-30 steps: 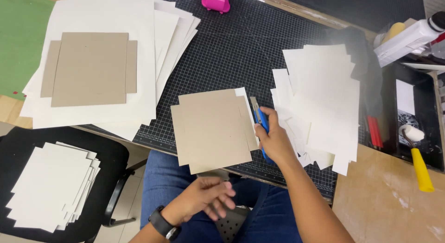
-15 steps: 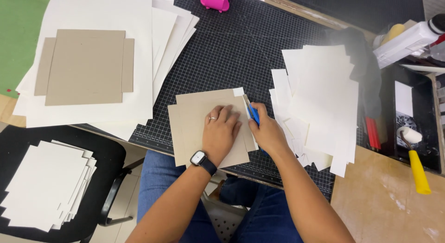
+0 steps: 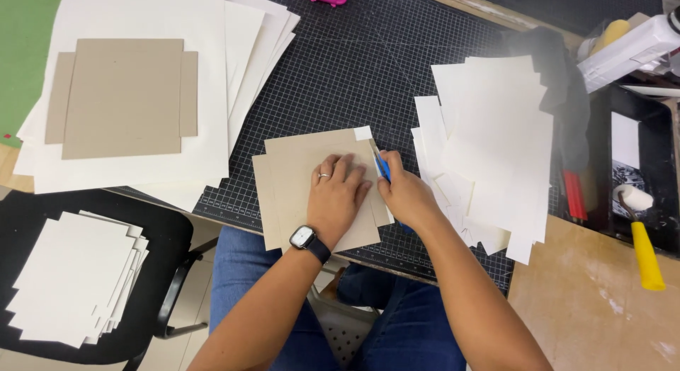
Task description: Trimming excess paper from cardboard templates using a utility knife
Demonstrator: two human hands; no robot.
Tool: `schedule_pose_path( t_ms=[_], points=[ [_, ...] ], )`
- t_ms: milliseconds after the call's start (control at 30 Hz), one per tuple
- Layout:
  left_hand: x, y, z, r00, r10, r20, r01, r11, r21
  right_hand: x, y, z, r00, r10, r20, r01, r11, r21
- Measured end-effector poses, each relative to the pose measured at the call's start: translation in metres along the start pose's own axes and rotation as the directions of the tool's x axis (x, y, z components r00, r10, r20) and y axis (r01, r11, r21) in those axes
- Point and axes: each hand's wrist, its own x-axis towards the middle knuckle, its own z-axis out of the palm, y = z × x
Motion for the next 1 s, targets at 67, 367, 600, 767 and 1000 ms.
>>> schedule_pose_path(
  t_ms=[67,367,600,767,1000],
  points=[
    [0.000,0.002,-0.001,1.000,-0.002,0.006,0.001,1.000,0.007,-0.009,-0.002,0.000,1.000,0.005,0.008,-0.005,1.000,-0.006],
    [0.001,0.004,-0.005,1.000,0.001,0.015,-0.001,1.000,0.021,-0.052,0.004,0.009,0.999,0.029,0.040,-0.029,1.000,0.010],
    [0.000,0.003,-0.001,1.000,0.005,-0.019,-0.005,1.000,0.029,-0.091,0.013,0.016,0.997,0.024,0.073,-0.026,0.999,0.027],
    [0.002,0.004,0.000,1.000,0.004,-0.027,-0.003,0.999,0.042,-0.115,0.022,0.022,0.995,0.042,0.092,-0.047,0.997,0.057],
    [0.003,0.005,-0.007,0.987,0.065,-0.144,-0.064,0.998,0.012,-0.141,0.052,0.057,0.978,0.155,0.141,-0.147,0.987,-0.061]
  ],
)
